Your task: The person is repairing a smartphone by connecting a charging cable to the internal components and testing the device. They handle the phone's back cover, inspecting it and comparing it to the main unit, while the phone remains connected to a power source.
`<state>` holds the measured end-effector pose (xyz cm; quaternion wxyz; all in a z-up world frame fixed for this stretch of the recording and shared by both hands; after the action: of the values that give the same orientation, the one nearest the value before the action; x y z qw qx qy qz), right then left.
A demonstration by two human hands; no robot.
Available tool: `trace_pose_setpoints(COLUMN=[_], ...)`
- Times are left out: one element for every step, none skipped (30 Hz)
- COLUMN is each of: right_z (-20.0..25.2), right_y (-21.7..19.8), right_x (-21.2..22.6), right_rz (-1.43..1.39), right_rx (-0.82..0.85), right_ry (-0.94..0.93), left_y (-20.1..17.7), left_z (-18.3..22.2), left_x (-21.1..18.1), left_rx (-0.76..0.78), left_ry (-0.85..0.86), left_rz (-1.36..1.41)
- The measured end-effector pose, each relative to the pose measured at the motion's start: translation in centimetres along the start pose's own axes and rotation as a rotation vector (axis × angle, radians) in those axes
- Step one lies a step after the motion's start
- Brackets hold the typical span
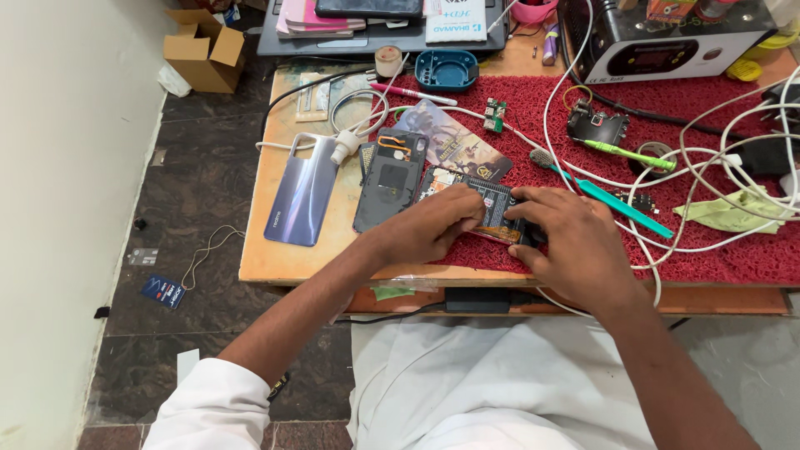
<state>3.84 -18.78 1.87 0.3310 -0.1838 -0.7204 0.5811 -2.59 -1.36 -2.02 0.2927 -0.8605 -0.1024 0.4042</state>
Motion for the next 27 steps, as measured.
trace_pose_setpoints(right_z=[0.2, 0.5, 0.8, 0.9, 1.0, 1.0, 1.1, 1.0, 0.7, 0.5, 0.3, 0.1, -0.2, -0.4, -0.7, -1.1, -1.5, -1.9, -2.3, -2.9, -3.5, -3.9, -4.3, -4.6, -4.6, -4.6, -4.7], right_y=[0.2, 0.6, 1.2, 1.6, 1.8, 1.9, 1.9, 1.8, 1.4, 1.0, 0.7, 0.5, 0.3, 0.2, 0.1, 0.1, 0.3, 0.4, 0.6, 0.7, 0.8, 0.9, 0.9, 0.9, 1.0, 1.2, 1.3], right_x=[0.1, 0.5, 1.2, 1.7, 1.8, 1.9, 1.9, 1.9, 1.8, 1.9, 2.1, 2.4, 2.8, 2.9, 3.0, 3.1, 3.2, 3.2, 3.0, 3.0, 3.0, 2.9, 2.8, 2.6, 2.4, 2.4, 2.4], right_rz=[0.023, 0.109, 0.197, 0.285, 0.215, 0.145, 0.074, 0.019, -0.037, -0.093, -0.064, -0.035, -0.006, -0.002, 0.0, 0.003, 0.032, 0.061, 0.09, 0.092, 0.096, 0.1, 0.08, 0.059, 0.039, 0.052, 0.065], right_rx=[-0.019, -0.069, -0.12, -0.172, -0.176, -0.179, -0.183, -0.167, -0.153, -0.138, -0.132, -0.127, -0.121, -0.069, -0.017, 0.035, 0.09, 0.144, 0.196, 0.224, 0.252, 0.28, 0.317, 0.355, 0.396, 0.401, 0.403], right_ry=[-0.01, -0.032, -0.055, -0.079, -0.096, -0.112, -0.131, -0.146, -0.162, -0.177, -0.183, -0.188, -0.195, -0.159, -0.127, -0.094, -0.069, -0.044, -0.015, -0.025, -0.033, -0.041, -0.028, -0.014, 0.001, -0.004, -0.011], left_y=[0.0, 0.0, 0.0, 0.0, 0.1, 0.0, 0.0, 0.0, -0.1, -0.1, -0.1, -0.1, -0.1, -0.1, -0.2, -0.2, -0.2, -0.1, 0.0, 0.1, 0.2, 0.2, 0.2, 0.1, 0.2, 0.3, 0.2], left_z=[0.0, 0.1, 0.1, 0.2, 0.3, 0.3, 0.2, 0.2, 0.3, 0.3, 0.3, 0.2, 0.2, 0.2, 0.3, 0.3, 0.4, 0.5, 0.5, 0.5, 0.4, 0.4, 0.4, 0.4, 0.5, 0.5, 0.5], left_x=[0.0, 0.0, 0.0, 0.0, -0.1, -0.1, -0.1, -0.2, -0.3, -0.5, -0.6, -0.7, -0.8, -1.0, -1.1, -1.2, -1.3, -1.1, -1.0, -0.8, -0.7, -0.6, -0.5, -0.4, -0.3, -0.3, -0.3], left_rx=[-0.003, -0.006, -0.019, -0.031, -0.045, -0.049, -0.053, -0.058, -0.067, -0.077, -0.087, -0.092, -0.098, -0.103, -0.11, -0.118, -0.125, -0.12, -0.112, -0.104, -0.102, -0.101, -0.099, -0.098, -0.099, -0.099, -0.101], left_ry=[0.001, 0.001, -0.004, -0.01, -0.018, -0.003, 0.01, 0.023, 0.028, 0.034, 0.042, 0.057, 0.071, 0.085, 0.1, 0.115, 0.129, 0.113, 0.099, 0.086, 0.097, 0.108, 0.119, 0.118, 0.115, 0.113, 0.12], left_rz=[-0.006, -0.011, -0.013, -0.014, -0.013, -0.021, -0.032, -0.042, -0.041, -0.039, -0.037, -0.047, -0.058, -0.068, -0.08, -0.092, -0.103, -0.105, -0.105, -0.104, -0.1, -0.096, -0.095, -0.09, -0.083, -0.075, -0.079])
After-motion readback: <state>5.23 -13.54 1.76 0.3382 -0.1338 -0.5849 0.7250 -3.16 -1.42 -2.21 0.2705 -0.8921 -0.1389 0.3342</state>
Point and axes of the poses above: each hand's wrist, its own z-axis away from the middle knuckle, its own y-axis out of the palm, x = y × z, the point moved 5 cm from there along -z, towards the middle knuckle, and after that the axes turned 8 degrees about y, right-handed, at the moved point
